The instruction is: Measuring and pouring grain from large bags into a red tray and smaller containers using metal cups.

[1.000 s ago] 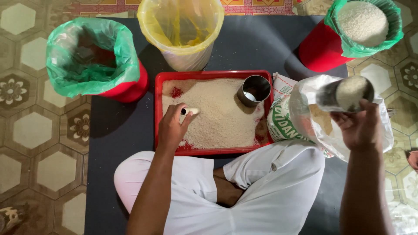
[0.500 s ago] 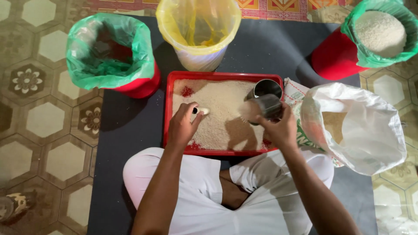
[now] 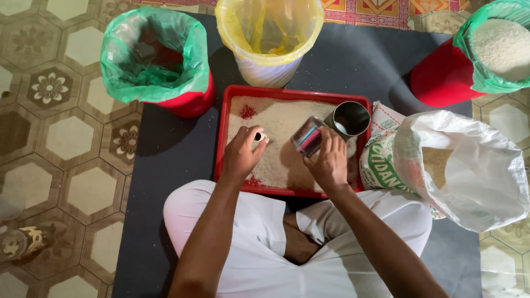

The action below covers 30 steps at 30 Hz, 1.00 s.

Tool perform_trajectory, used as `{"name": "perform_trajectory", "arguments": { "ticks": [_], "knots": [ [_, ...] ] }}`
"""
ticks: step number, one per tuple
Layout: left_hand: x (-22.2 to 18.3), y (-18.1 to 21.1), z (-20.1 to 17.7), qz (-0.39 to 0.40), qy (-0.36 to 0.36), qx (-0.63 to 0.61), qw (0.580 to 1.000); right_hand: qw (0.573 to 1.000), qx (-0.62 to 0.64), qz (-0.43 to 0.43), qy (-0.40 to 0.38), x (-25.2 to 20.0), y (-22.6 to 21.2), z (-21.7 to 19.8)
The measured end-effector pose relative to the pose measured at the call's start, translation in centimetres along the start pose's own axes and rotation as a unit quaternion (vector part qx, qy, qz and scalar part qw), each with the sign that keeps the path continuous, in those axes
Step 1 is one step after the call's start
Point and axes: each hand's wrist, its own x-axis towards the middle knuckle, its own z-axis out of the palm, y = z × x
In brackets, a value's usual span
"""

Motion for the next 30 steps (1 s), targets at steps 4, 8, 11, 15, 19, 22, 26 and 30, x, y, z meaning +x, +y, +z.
{"name": "perform_trajectory", "arguments": {
  "ticks": [4,8,11,15,19,22,26,30],
  "knots": [
    [0.1,-0.3,0.4,-0.005,-0.006,-0.004,1.000,0.994,-0.052,-0.092,0.030,0.5,-1.5,-1.3],
    [-0.1,-0.8,0.8,-0.003,-0.007,-0.005,1.000,0.983,-0.061,-0.164,0.047,0.1,-1.4,-1.0],
    [-0.1,-0.6,0.7,-0.003,-0.010,-0.004,1.000,0.990,0.046,-0.118,0.065,0.3,-1.8,-0.8],
    [0.0,-0.1,-0.1,0.001,-0.008,-0.010,1.000,0.963,0.254,0.085,0.036,1.0,-3.1,-4.0],
    [0.1,0.4,-0.6,-0.004,-0.002,-0.018,1.000,0.858,0.403,0.316,0.049,0.6,-1.3,-8.2],
    [0.1,0.5,-1.0,0.014,0.018,-0.021,1.000,0.807,0.466,0.350,0.092,0.0,2.1,-12.8],
    [0.8,2.6,-3.2,0.016,-0.007,-0.047,0.999,0.798,0.461,0.344,0.180,-0.5,6.9,-21.5],
    [0.7,2.6,-3.0,0.022,-0.007,-0.045,0.999,0.905,0.201,0.341,0.157,-3.7,17.1,-21.6]
  ]
}}
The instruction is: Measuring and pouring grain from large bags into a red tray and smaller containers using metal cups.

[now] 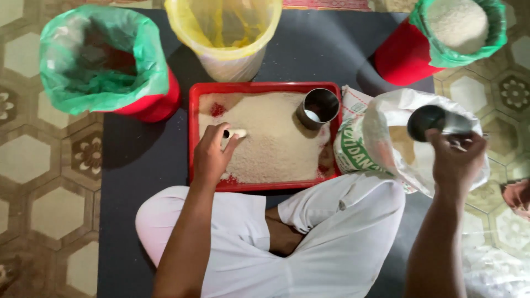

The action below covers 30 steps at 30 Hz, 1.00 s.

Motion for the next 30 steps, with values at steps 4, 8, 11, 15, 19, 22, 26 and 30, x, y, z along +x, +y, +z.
{"name": "perform_trajectory", "arguments": {
  "ticks": [4,8,11,15,19,22,26,30],
  "knots": [
    [0.2,0.0,0.1,0.001,0.007,0.015,1.000,0.929,-0.350,0.066,-0.099,1.6,5.8,1.3],
    [0.0,-0.2,0.0,-0.022,-0.014,0.008,1.000,0.893,-0.435,0.057,-0.099,3.1,10.4,5.2],
    [0.2,0.0,0.0,-0.054,-0.040,-0.001,0.998,0.833,-0.546,-0.022,-0.091,4.7,12.1,8.0],
    [-0.4,-1.6,1.2,-0.035,-0.004,0.022,0.999,0.865,-0.477,0.060,-0.142,4.2,12.3,9.8],
    [-0.4,-1.7,1.2,-0.020,0.002,0.015,1.000,0.904,-0.344,0.044,-0.250,4.0,12.3,9.0],
    [-0.5,-1.7,1.3,-0.017,0.002,0.017,1.000,0.888,-0.296,0.085,-0.341,4.3,12.1,7.8],
    [-0.5,-1.8,1.3,-0.016,0.006,0.014,1.000,0.890,-0.122,0.232,-0.373,2.7,5.1,5.9],
    [-0.5,-1.0,0.4,-0.020,-0.011,-0.009,1.000,0.884,0.030,0.343,-0.317,3.1,13.5,6.3]
  ]
}}
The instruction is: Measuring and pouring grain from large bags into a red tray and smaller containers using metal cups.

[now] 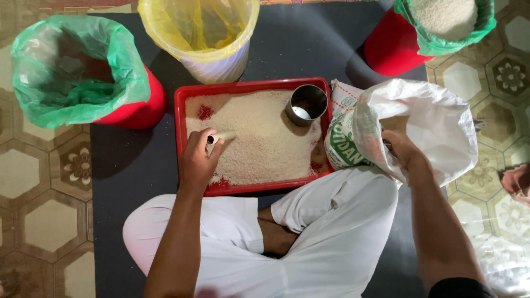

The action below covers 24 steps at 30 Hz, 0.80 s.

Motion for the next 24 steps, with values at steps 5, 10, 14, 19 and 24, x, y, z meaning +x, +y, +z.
{"name": "perform_trajectory", "arguments": {
  "ticks": [5,10,14,19,24],
  "knots": [
    [0.0,-0.2,0.2,0.001,0.005,0.007,1.000,0.983,0.179,0.018,0.029,5.0,6.3,-2.6],
    [0.1,-0.4,0.2,0.002,0.004,0.018,1.000,0.963,0.262,0.015,0.061,-0.3,2.0,-1.9],
    [0.2,-0.1,-0.1,-0.017,-0.013,0.008,1.000,0.939,0.340,-0.014,0.053,-2.1,1.3,-3.1],
    [0.4,0.8,-0.2,0.013,0.003,0.054,0.998,0.939,0.321,-0.126,-0.005,-3.6,0.1,-5.6],
    [0.3,0.9,-0.3,0.007,0.005,0.043,0.999,0.926,0.325,-0.189,-0.022,-9.3,-5.6,-4.6]
  ]
}}
